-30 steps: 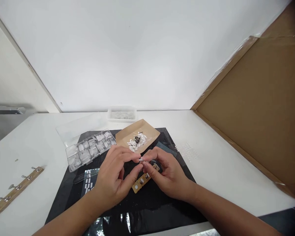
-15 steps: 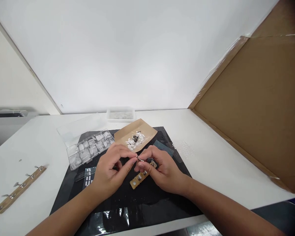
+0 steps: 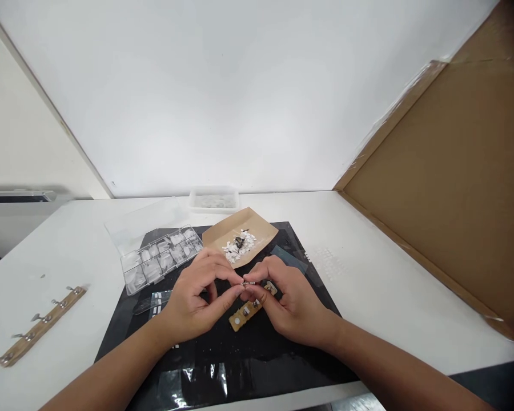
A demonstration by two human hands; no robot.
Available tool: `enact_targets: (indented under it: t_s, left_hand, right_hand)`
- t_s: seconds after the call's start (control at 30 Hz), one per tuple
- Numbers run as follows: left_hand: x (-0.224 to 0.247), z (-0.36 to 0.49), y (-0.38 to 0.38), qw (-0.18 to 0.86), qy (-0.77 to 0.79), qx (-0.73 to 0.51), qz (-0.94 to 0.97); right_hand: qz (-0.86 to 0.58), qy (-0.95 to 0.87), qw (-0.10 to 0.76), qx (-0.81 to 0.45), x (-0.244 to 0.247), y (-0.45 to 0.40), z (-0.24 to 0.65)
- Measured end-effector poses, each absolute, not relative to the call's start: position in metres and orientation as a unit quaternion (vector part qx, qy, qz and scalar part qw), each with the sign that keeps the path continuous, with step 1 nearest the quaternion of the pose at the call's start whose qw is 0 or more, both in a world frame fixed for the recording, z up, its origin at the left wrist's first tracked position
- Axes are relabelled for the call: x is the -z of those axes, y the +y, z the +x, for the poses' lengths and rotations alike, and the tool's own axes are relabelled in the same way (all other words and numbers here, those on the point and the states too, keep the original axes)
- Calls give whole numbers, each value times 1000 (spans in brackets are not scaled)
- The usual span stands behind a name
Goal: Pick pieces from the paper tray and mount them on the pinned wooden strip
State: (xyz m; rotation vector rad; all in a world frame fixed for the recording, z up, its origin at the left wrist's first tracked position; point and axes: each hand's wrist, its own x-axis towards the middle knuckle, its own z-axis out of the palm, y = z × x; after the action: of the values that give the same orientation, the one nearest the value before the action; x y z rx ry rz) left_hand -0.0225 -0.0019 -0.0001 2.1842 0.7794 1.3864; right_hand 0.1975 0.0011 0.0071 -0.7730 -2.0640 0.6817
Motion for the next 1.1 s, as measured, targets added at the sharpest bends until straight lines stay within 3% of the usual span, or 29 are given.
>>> enact_targets:
  t_s: [0.27, 0.4, 1.1]
  left_hand:
    - [1, -24, 2, 98, 188, -519, 828]
    - [2, -24, 0, 85, 202, -516, 828]
    - [10, -15, -12, 269, 348, -492, 751]
  right_hand:
    - [-266, -836, 397, -269, -11, 0, 198]
    - [-276, -826, 392, -297, -8, -1, 199]
    - [-258, -788, 388, -401, -2, 11, 201]
